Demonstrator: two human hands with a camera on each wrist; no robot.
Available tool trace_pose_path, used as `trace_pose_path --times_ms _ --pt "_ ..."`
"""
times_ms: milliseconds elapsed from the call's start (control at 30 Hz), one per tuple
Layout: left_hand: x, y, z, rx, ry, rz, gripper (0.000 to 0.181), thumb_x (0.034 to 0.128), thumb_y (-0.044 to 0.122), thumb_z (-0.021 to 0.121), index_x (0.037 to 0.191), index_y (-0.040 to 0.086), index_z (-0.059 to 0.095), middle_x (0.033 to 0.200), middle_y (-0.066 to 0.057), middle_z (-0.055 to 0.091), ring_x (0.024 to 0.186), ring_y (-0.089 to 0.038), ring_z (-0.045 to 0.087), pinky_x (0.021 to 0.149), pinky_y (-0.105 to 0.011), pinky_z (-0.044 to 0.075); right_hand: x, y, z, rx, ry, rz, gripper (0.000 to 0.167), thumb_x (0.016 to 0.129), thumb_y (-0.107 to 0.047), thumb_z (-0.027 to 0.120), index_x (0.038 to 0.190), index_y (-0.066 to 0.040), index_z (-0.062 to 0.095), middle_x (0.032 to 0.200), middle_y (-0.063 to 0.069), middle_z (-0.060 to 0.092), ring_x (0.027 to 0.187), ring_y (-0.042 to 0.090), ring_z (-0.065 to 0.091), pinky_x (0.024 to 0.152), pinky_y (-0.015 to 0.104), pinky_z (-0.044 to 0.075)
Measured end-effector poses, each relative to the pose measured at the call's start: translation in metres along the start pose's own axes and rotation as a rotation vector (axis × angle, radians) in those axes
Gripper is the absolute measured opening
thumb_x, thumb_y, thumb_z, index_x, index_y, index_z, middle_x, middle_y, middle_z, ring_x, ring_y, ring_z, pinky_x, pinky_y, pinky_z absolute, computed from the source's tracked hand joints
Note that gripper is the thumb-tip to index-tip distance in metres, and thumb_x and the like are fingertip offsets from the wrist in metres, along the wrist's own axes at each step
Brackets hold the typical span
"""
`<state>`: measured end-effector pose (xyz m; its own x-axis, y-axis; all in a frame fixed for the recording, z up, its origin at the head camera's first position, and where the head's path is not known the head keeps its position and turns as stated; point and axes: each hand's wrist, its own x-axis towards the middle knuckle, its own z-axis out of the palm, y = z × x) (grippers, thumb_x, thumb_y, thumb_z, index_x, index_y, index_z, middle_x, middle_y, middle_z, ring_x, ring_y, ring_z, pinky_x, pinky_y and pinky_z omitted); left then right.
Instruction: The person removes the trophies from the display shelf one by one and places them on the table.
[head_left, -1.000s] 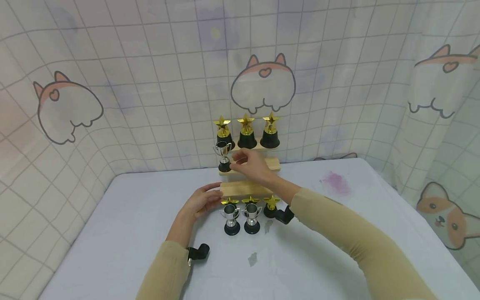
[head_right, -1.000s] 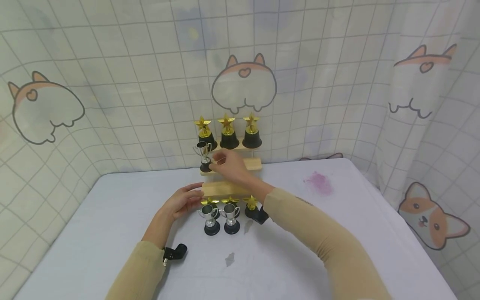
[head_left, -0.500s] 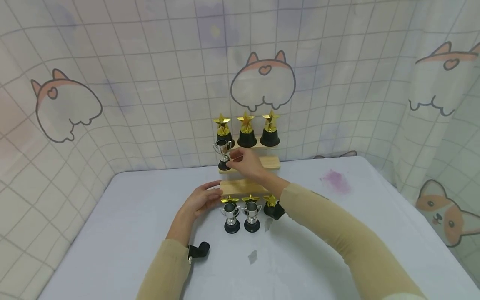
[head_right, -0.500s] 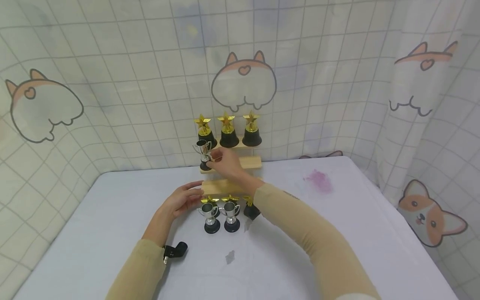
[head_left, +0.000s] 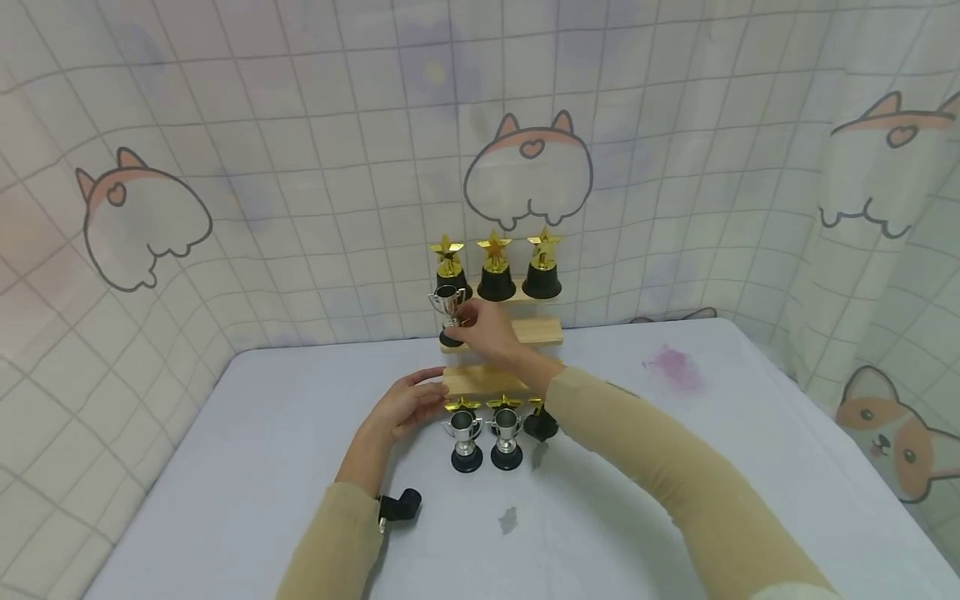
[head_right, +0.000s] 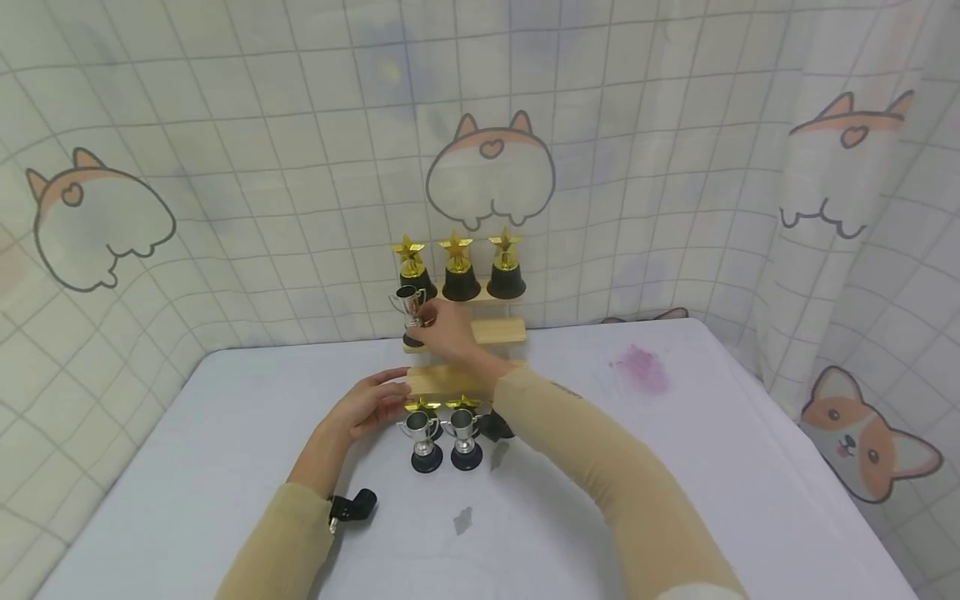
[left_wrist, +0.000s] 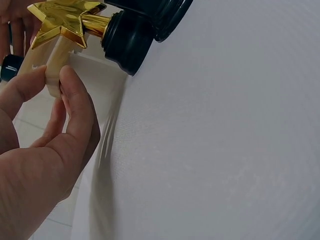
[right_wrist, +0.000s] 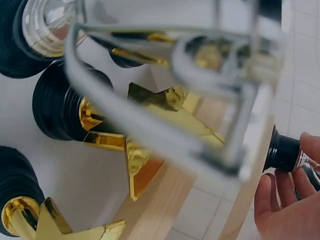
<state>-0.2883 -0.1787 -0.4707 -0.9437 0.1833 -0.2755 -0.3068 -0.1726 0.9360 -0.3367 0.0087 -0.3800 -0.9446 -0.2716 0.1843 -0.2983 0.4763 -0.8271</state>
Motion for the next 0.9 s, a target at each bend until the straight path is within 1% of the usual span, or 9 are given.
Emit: trace_pose_path --times_ms 200,300,433,667,900 --pt "0.001 0.000 0.000 0.001 0.010 -0.006 0.055 0.0965 -0.004 0.063 0.149 -0.002 0.046 0.116 -0.016 0.061 0.086 -0.015 0.068 0.079 -0.025 0.060 0.001 -0.001 0.001 -0.017 -0.005 0.001 0.029 0.093 -0.016 0.078 0.117 -0.002 0.069 0.109 0.010 0.070 0.101 0.024 0.065 0.086 0.035 0.056" --pt "0.001 0.000 0.000 0.003 0.000 -0.001 0.056 0.0969 -0.003 0.062 0.150 -0.003 0.044 0.115 -0.016 0.061 0.087 -0.014 0.068 0.079 -0.025 0.060 0.000 -0.002 0.000 -0.020 -0.012 0.002 0.029 0.094 -0.017 0.077 0.117 -0.001 0.069 0.109 0.011 0.069 0.101 0.024 0.065 0.085 0.035 0.056" --pt "0.000 -0.001 -0.001 0.008 -0.007 0.002 0.058 0.0974 -0.003 0.061 0.151 -0.005 0.041 0.114 -0.016 0.061 0.086 -0.014 0.068 0.079 -0.025 0.060 -0.003 -0.003 -0.002 -0.012 -0.025 0.010 0.030 0.094 -0.016 0.077 0.118 -0.001 0.068 0.110 0.011 0.069 0.102 0.024 0.064 0.086 0.035 0.055" --pt "0.000 0.000 0.000 -0.001 0.008 -0.007 0.057 0.0965 -0.004 0.062 0.150 -0.002 0.044 0.115 -0.016 0.061 0.085 -0.014 0.068 0.078 -0.024 0.060 -0.005 -0.002 -0.004 0.009 -0.025 0.013 0.029 0.094 -0.015 0.077 0.117 -0.001 0.067 0.111 0.010 0.069 0.104 0.024 0.065 0.089 0.035 0.056" --pt "-0.001 -0.001 0.000 0.023 -0.002 0.003 0.057 0.0975 -0.002 0.062 0.151 -0.004 0.042 0.116 -0.017 0.060 0.087 -0.013 0.067 0.079 -0.025 0.060 -0.010 -0.003 -0.010 0.020 -0.037 0.008 0.031 0.094 -0.018 0.076 0.119 -0.002 0.066 0.112 0.011 0.068 0.107 0.026 0.064 0.090 0.036 0.056"
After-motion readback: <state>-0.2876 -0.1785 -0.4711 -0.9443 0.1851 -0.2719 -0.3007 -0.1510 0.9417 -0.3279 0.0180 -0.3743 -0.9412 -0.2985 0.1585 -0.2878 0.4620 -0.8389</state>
